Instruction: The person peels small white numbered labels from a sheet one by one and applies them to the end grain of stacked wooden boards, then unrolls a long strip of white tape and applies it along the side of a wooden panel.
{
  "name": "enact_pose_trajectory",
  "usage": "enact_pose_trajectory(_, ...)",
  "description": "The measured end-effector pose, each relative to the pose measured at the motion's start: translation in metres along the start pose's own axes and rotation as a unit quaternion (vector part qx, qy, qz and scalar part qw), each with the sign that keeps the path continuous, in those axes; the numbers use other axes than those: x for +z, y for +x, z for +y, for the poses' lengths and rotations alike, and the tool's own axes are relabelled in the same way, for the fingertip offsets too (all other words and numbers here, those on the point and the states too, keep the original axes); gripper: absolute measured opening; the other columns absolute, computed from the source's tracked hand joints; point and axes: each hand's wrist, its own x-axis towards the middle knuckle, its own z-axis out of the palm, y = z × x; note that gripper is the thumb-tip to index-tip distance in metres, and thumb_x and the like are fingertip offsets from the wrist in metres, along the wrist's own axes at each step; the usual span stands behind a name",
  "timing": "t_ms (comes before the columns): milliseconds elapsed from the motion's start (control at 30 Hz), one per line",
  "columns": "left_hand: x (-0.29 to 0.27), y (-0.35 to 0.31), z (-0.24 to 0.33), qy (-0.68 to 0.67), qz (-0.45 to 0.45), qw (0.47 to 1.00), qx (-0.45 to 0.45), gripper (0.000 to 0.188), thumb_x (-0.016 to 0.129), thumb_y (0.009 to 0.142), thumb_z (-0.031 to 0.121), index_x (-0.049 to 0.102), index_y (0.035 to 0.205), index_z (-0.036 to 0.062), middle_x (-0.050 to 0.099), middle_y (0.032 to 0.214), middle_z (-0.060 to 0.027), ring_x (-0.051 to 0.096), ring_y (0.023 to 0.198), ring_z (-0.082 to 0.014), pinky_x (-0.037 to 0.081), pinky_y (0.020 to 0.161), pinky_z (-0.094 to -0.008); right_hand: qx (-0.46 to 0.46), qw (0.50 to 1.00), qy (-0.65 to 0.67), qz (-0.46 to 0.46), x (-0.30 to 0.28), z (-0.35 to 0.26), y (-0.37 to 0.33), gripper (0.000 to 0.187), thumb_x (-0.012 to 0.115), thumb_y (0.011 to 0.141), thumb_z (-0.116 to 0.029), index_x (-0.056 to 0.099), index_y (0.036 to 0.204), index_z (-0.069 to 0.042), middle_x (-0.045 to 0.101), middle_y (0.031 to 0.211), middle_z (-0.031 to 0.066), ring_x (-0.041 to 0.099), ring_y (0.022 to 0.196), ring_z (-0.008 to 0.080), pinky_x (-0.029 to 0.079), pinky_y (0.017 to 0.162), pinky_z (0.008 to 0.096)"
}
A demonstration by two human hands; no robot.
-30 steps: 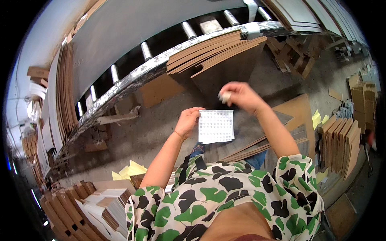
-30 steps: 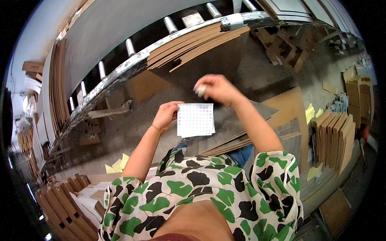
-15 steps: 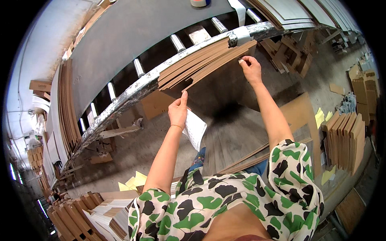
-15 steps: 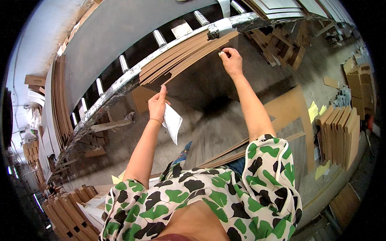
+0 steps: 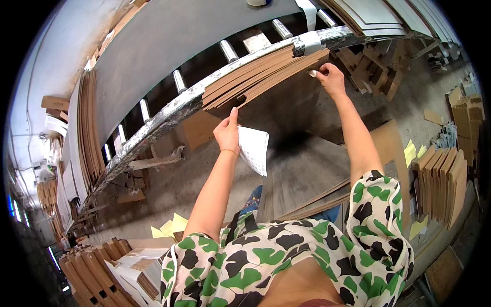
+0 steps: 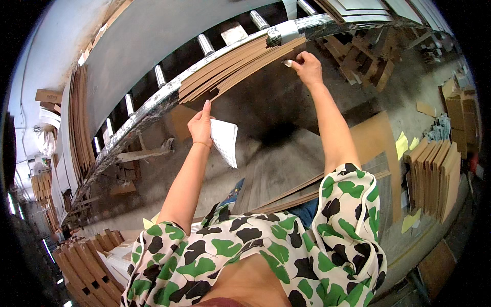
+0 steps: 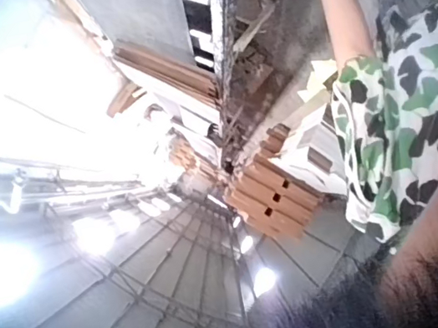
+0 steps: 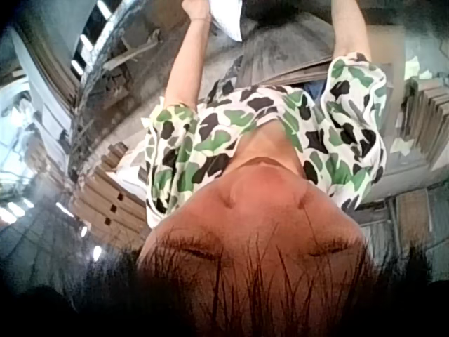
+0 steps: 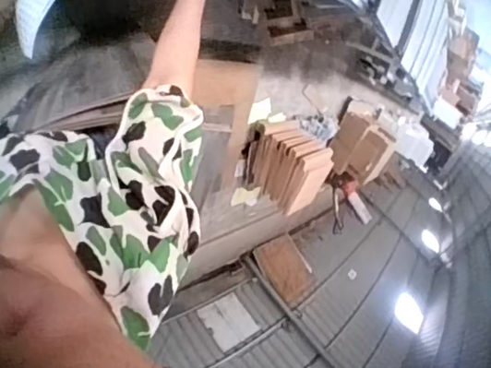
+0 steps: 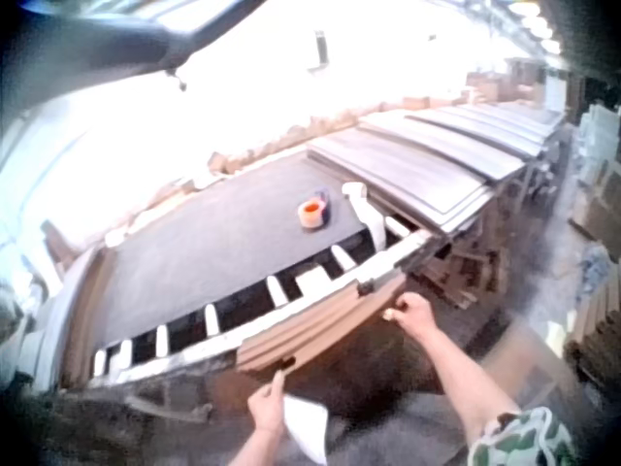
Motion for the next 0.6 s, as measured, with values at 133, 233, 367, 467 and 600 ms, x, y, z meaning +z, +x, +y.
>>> enact_pose_trajectory(133, -0.003, -0.003, -0.005, -0.042, -0.036, 0.998, -0.016, 0.039, 0.071, 0.082, 0.033, 0.068, 0.092, -0.004, 0.058, 0.062, -0.0034, 0.05, 0.054, -0.0088, 0.04, 0.05, -0.0247, 0.181, 0.92, 0.329, -0.115, -0.017, -0.015, -0.005, 0.017, 0.069, 0.081, -0.012, 0.061, 0.091, -0.002, 0.06, 0.078, 0.0007, 0.057, 0.068, 0.0096, 0.046, 0.06, 0.0244)
enact_pose_trajectory(233, -0.008, -0.008, -0.005, -0.061, -0.075, 0.994, -0.046, 0.04, 0.07, 0.083, 0.033, 0.066, 0.102, -0.0028, 0.058, 0.063, -0.003, 0.049, 0.053, -0.0088, 0.04, 0.048, -0.0247, 0.191, 0.795, 0.555, -0.151, -0.037, -0.035, -0.022, 0.015, 0.064, 0.084, -0.005, 0.058, 0.098, -0.002, 0.06, 0.085, 0.0038, 0.058, 0.072, 0.0112, 0.048, 0.063, 0.0237)
enact_pose_trajectory(367, -0.013, -0.017, 0.001, -0.08, -0.133, 0.985, -0.069, 0.055, 0.068, 0.084, 0.029, 0.049, 0.128, 0.0009, 0.056, 0.061, -0.0021, 0.046, 0.044, -0.0088, 0.034, 0.041, -0.024, 0.17, 0.769, 0.591, -0.173, -0.055, -0.048, -0.026, 0.019, 0.061, 0.084, -0.002, 0.055, 0.102, -0.001, 0.06, 0.089, 0.0063, 0.058, 0.073, 0.012, 0.049, 0.065, 0.0239)
enact_pose_trajectory(467, -0.029, -0.024, 0.008, -0.084, -0.229, 0.961, -0.133, 0.074, 0.071, 0.08, 0.02, 0.032, 0.14, 0.0013, 0.058, 0.065, -0.003, 0.05, 0.049, -0.0086, 0.035, 0.043, -0.0232, 0.156, 0.783, 0.575, -0.178, -0.063, -0.063, -0.027, 0.02, 0.06, 0.084, -0.001, 0.054, 0.103, -0.001, 0.061, 0.089, 0.0066, 0.058, 0.074, 0.0116, 0.05, 0.065, 0.0242)
enact_pose_trajectory(600, -0.039, -0.041, 0.01, 0.147, -0.368, 0.913, -0.098, 0.096, 0.081, 0.065, 0.015, 0.026, 0.142, -0.0021, 0.063, 0.078, -0.0079, 0.057, 0.064, -0.0115, 0.042, 0.053, -0.0235, 0.132, 0.863, 0.453, -0.178, -0.057, -0.08, -0.031, 0.022, 0.062, 0.081, -0.004, 0.054, 0.102, 0.0, 0.063, 0.087, 0.0063, 0.059, 0.074, 0.0103, 0.047, 0.063, 0.0225)
